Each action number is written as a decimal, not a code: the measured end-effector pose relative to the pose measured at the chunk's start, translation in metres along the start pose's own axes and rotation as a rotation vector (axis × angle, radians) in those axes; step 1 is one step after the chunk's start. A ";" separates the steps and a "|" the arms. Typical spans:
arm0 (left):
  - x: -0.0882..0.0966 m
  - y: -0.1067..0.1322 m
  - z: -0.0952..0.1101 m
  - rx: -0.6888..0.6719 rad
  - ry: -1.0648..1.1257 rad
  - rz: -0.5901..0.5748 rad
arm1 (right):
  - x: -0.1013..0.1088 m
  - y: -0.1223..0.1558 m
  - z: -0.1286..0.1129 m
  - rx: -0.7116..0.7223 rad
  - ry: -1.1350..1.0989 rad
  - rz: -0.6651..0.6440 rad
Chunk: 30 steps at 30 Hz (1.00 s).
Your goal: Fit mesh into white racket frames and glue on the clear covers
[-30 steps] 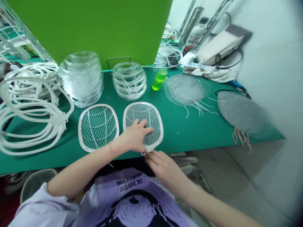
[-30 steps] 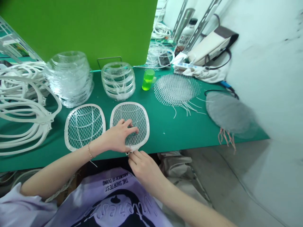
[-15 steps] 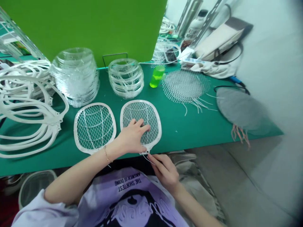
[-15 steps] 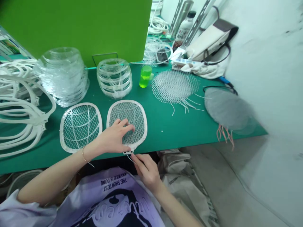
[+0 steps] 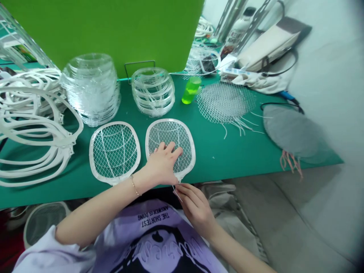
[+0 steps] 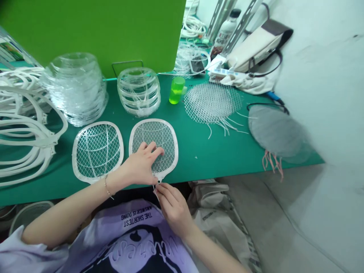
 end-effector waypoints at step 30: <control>-0.010 0.181 -0.070 0.013 0.148 0.302 | -0.080 -0.032 -0.071 0.083 0.011 -0.068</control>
Point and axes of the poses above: each hand's wrist, its own y-axis away from the middle knuckle, its own x-axis out of the back of the hand, z = x × y, the point moved 4 cm from there along -y, towards the middle knuckle, and after that the axes turned 13 degrees about -x, right-handed, at the moved point
